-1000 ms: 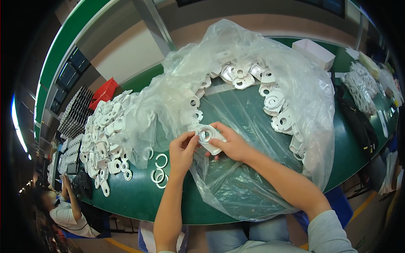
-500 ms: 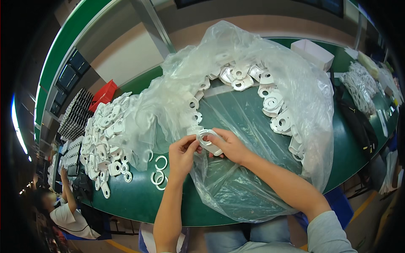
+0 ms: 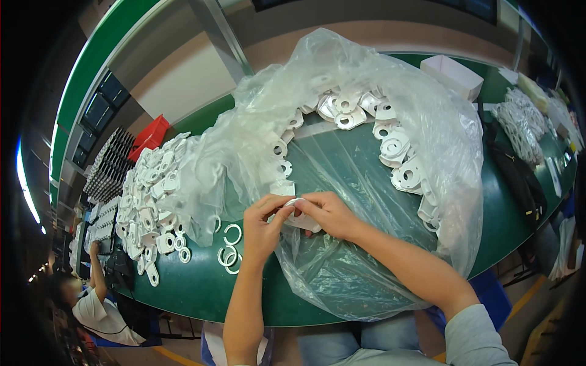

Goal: Assembling small white plastic rings onto a white plastic base unit at an industrial workbench.

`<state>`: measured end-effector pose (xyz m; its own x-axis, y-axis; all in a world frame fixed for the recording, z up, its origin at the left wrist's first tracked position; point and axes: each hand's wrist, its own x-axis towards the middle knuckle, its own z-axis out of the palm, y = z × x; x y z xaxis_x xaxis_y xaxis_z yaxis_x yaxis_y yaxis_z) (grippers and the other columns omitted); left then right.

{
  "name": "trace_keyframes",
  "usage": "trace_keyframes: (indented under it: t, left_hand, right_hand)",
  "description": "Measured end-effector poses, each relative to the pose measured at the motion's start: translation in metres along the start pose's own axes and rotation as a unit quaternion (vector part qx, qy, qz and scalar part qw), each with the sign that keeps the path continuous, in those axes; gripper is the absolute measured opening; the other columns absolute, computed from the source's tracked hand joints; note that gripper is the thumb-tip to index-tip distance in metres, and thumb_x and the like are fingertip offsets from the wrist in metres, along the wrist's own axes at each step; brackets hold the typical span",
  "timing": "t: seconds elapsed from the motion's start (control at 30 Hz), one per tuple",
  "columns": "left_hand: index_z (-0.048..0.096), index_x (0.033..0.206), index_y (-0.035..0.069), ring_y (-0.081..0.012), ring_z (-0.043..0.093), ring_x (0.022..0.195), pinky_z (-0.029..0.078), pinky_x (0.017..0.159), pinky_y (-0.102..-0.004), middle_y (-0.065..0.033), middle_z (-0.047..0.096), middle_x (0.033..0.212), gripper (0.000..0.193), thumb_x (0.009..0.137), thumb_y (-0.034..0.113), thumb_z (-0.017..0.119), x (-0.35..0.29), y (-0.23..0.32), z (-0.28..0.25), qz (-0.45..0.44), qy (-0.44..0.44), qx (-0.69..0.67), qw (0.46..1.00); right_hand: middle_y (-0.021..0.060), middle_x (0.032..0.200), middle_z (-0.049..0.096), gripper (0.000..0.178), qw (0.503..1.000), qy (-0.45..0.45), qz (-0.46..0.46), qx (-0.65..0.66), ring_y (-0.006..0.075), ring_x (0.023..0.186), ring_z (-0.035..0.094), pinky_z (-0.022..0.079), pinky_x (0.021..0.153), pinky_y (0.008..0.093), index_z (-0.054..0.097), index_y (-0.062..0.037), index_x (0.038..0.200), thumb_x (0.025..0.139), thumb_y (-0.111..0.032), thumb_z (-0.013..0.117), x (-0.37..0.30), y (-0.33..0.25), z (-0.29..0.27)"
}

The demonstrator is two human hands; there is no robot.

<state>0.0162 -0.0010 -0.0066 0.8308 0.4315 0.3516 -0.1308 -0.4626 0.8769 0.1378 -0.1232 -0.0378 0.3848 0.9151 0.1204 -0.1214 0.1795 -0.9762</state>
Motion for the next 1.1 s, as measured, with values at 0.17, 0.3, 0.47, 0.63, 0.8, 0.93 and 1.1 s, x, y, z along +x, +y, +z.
trace_keyframes:
  t: [0.17, 0.3, 0.47, 0.63, 0.8, 0.93, 1.1]
  left_hand:
    - [0.067, 0.091, -0.003, -0.0091, 0.054, 0.065, 0.04, 0.058, -0.0216, -0.0059, 0.063, 0.075, 0.012, 0.082, 0.002, 0.064, -0.001, -0.001, -0.002, -0.001, 0.031, 0.035, 0.999]
    - [0.066, 0.09, -0.004, -0.0081, 0.054, 0.066, 0.04, 0.057, -0.021, -0.0054, 0.063, 0.078, 0.011, 0.081, 0.002, 0.064, -0.003, -0.01, 0.003, -0.05, 0.072, 0.028, 0.996]
    - [0.062, 0.106, -0.002, -0.0088, 0.058, 0.076, 0.046, 0.063, -0.0222, -0.004, 0.064, 0.09, 0.022, 0.084, 0.001, 0.061, 0.0, 0.002, 0.012, -0.042, 0.015, 0.026, 0.999]
    - [0.057, 0.118, -0.001, -0.0113, 0.061, 0.084, 0.051, 0.068, -0.0265, -0.0064, 0.063, 0.1, 0.035, 0.083, -0.002, 0.06, 0.0, -0.005, 0.004, -0.094, -0.03, -0.016, 0.995]
    - [0.06, 0.113, -0.003, -0.0097, 0.059, 0.077, 0.047, 0.063, -0.023, -0.0059, 0.065, 0.09, 0.028, 0.086, 0.003, 0.058, -0.004, -0.009, -0.025, -0.134, -0.06, -0.091, 0.985]
    - [0.062, 0.108, -0.003, -0.006, 0.053, 0.066, 0.039, 0.054, -0.0195, -0.0035, 0.066, 0.083, 0.023, 0.088, 0.007, 0.058, -0.017, 0.011, -0.042, -0.06, 0.035, -0.025, 0.997]
    - [0.063, 0.104, 0.0, -0.0039, 0.045, 0.047, 0.029, 0.037, -0.0179, -0.0017, 0.062, 0.074, 0.02, 0.086, 0.01, 0.062, -0.114, 0.009, -0.137, -0.191, 0.357, 0.05, 0.913]
  right_hand:
    - [0.0054, 0.07, 0.061, 0.032, 0.998, -0.018, 0.025, -0.056, 0.0111, 0.051, 0.058, 0.045, 0.046, 0.0249, 0.063, 0.0017, 0.084, 0.095, -0.026, 0.05, 0.0, -0.003, 0.0]
    - [0.0051, 0.068, 0.06, 0.036, 0.998, 0.005, 0.002, -0.059, 0.0117, 0.051, 0.058, 0.046, 0.045, 0.0244, 0.062, 0.001, 0.087, 0.097, -0.029, 0.045, 0.001, -0.003, 0.003]
    - [0.0063, 0.07, 0.062, 0.037, 0.999, 0.036, -0.006, 0.035, 0.0119, 0.051, 0.059, 0.044, 0.042, 0.0234, 0.06, -0.001, 0.093, 0.099, -0.032, 0.039, 0.003, 0.001, -0.003]
    - [0.0046, 0.07, 0.063, 0.037, 0.998, 0.047, 0.008, 0.036, 0.0117, 0.051, 0.06, 0.041, 0.04, 0.0226, 0.059, -0.0037, 0.096, 0.099, -0.033, 0.037, 0.005, 0.002, -0.003]
    - [0.0039, 0.069, 0.061, 0.037, 0.999, 0.03, 0.016, 0.03, 0.011, 0.049, 0.058, 0.04, 0.04, 0.0212, 0.059, -0.0044, 0.097, 0.099, -0.034, 0.036, 0.006, 0.004, 0.007]
    - [0.0061, 0.075, 0.062, 0.039, 0.999, 0.018, 0.027, 0.044, 0.0121, 0.057, 0.06, 0.04, 0.042, 0.0206, 0.059, -0.0023, 0.094, 0.099, -0.034, 0.037, 0.007, 0.01, -0.007]
    - [0.0075, 0.079, 0.062, 0.04, 1.0, 0.013, 0.025, 0.013, 0.0135, 0.063, 0.061, 0.041, 0.045, 0.0203, 0.06, -0.0012, 0.089, 0.099, -0.033, 0.037, 0.005, 0.007, -0.008]
